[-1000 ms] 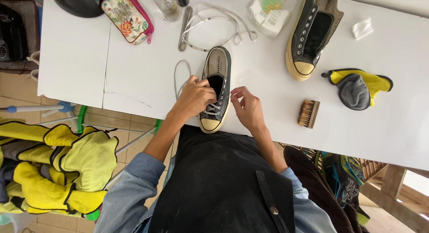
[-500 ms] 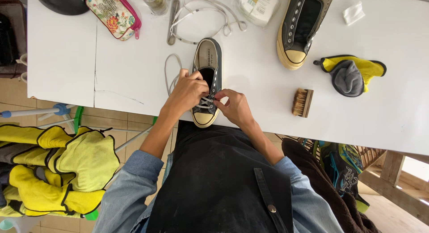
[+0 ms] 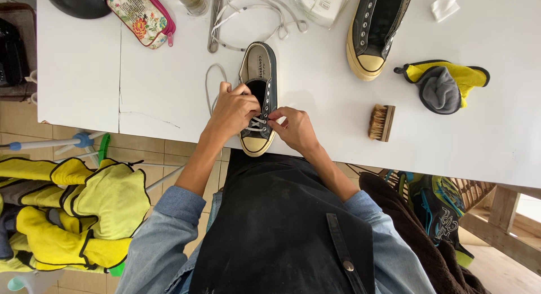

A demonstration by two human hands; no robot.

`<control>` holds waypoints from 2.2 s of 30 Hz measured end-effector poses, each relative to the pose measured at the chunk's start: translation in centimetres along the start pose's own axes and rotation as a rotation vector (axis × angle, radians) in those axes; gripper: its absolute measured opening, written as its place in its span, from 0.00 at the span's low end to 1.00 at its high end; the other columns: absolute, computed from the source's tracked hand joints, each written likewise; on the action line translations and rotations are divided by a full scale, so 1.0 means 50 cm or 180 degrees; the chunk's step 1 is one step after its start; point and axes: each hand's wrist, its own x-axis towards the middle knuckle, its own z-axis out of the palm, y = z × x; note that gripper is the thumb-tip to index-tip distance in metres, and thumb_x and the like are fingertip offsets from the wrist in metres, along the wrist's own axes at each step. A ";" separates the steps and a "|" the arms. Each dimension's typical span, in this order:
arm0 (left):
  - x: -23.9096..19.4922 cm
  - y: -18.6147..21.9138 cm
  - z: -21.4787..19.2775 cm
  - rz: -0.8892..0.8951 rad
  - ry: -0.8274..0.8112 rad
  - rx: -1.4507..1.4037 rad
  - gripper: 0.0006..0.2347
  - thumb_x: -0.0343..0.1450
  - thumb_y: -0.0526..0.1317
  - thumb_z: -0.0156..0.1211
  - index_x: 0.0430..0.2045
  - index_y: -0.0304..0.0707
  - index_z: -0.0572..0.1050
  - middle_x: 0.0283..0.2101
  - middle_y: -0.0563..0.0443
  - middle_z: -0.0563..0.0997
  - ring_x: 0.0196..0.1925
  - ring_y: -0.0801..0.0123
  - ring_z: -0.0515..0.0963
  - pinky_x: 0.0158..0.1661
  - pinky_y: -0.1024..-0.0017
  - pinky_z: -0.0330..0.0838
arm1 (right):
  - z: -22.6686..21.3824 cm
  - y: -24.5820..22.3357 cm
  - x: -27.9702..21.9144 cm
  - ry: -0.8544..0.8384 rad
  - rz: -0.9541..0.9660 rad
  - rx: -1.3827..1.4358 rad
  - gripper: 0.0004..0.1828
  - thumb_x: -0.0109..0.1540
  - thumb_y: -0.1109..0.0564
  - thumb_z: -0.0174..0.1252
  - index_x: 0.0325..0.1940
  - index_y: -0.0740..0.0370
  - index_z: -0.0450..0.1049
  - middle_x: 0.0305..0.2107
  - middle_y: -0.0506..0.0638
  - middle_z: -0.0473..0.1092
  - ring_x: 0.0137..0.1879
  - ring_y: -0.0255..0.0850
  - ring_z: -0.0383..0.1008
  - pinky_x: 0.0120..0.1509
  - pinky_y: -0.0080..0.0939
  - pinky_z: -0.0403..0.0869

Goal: The person threads white shoelaces through the eyelets of a black and yellow sneaker placed on a white table. They pull the laces tight and tie them into a knot.

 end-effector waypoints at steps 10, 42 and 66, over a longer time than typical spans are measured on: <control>-0.008 0.007 0.011 0.0066 0.0286 -0.0146 0.05 0.73 0.44 0.75 0.26 0.59 0.85 0.35 0.73 0.87 0.52 0.74 0.77 0.54 0.62 0.58 | 0.002 -0.002 -0.001 0.0040 -0.0014 0.0061 0.08 0.62 0.59 0.71 0.46 0.56 0.87 0.36 0.52 0.84 0.33 0.51 0.84 0.35 0.44 0.82; 0.015 -0.021 0.047 0.0111 -0.0144 -0.0327 0.05 0.71 0.46 0.73 0.26 0.58 0.83 0.32 0.70 0.85 0.54 0.73 0.74 0.62 0.60 0.56 | 0.007 0.011 0.012 0.0130 0.0060 0.0135 0.08 0.61 0.56 0.75 0.44 0.54 0.85 0.33 0.51 0.84 0.29 0.47 0.82 0.35 0.44 0.82; 0.043 0.005 -0.025 -0.0082 -0.1092 -0.0365 0.08 0.77 0.45 0.68 0.29 0.50 0.82 0.35 0.60 0.85 0.61 0.67 0.75 0.63 0.58 0.57 | 0.000 -0.015 0.002 -0.0356 -0.0184 -0.0934 0.09 0.74 0.47 0.55 0.46 0.52 0.70 0.30 0.52 0.79 0.37 0.63 0.84 0.44 0.64 0.79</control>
